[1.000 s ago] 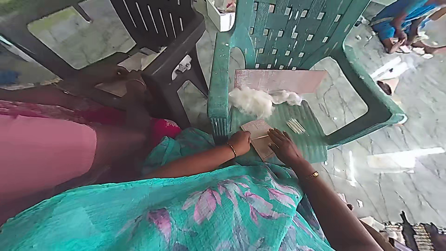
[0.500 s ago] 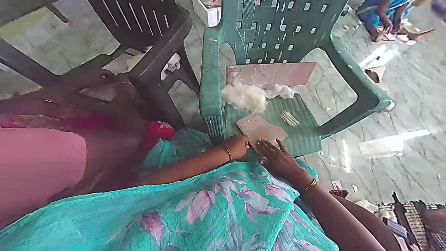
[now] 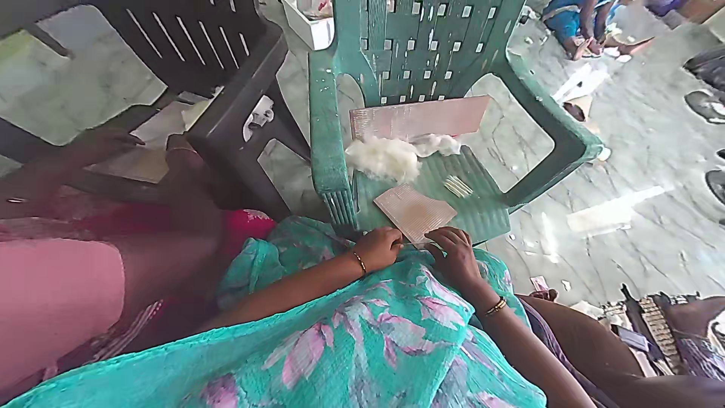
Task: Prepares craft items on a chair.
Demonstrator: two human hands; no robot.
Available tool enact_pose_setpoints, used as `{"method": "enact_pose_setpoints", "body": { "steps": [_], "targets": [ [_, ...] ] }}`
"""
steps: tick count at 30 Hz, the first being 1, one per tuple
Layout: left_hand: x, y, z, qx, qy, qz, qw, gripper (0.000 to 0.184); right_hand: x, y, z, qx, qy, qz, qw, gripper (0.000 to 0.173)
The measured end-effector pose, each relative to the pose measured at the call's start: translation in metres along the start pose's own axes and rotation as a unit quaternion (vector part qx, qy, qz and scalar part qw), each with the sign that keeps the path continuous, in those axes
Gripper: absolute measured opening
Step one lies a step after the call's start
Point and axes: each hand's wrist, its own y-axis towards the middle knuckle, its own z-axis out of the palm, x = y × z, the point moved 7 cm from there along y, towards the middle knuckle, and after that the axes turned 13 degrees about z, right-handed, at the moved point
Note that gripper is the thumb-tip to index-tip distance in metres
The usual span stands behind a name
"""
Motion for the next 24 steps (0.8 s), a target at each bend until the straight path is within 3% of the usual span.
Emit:
{"method": "enact_pose_setpoints", "body": {
  "steps": [13,17,21,24],
  "targets": [
    [0.009,0.001,-0.018,-0.048,-0.022,0.038,0.998,0.03,-0.016,0.012,-0.022,-0.057,-0.005,0.041,0.998,0.016],
    [0.028,0.0,-0.024,-0.094,-0.044,0.017,0.994,0.029,-0.042,0.041,-0.032,-0.046,-0.004,0.136,0.99,0.02],
    [0.038,0.001,-0.02,-0.075,-0.057,-0.017,0.995,0.032,-0.075,0.09,-0.032,-0.055,-0.031,0.27,0.961,0.027],
    [0.041,0.002,-0.019,-0.072,-0.062,-0.02,0.995,0.032,-0.088,0.119,-0.023,-0.063,-0.077,0.321,0.942,0.026]
  ]
}}
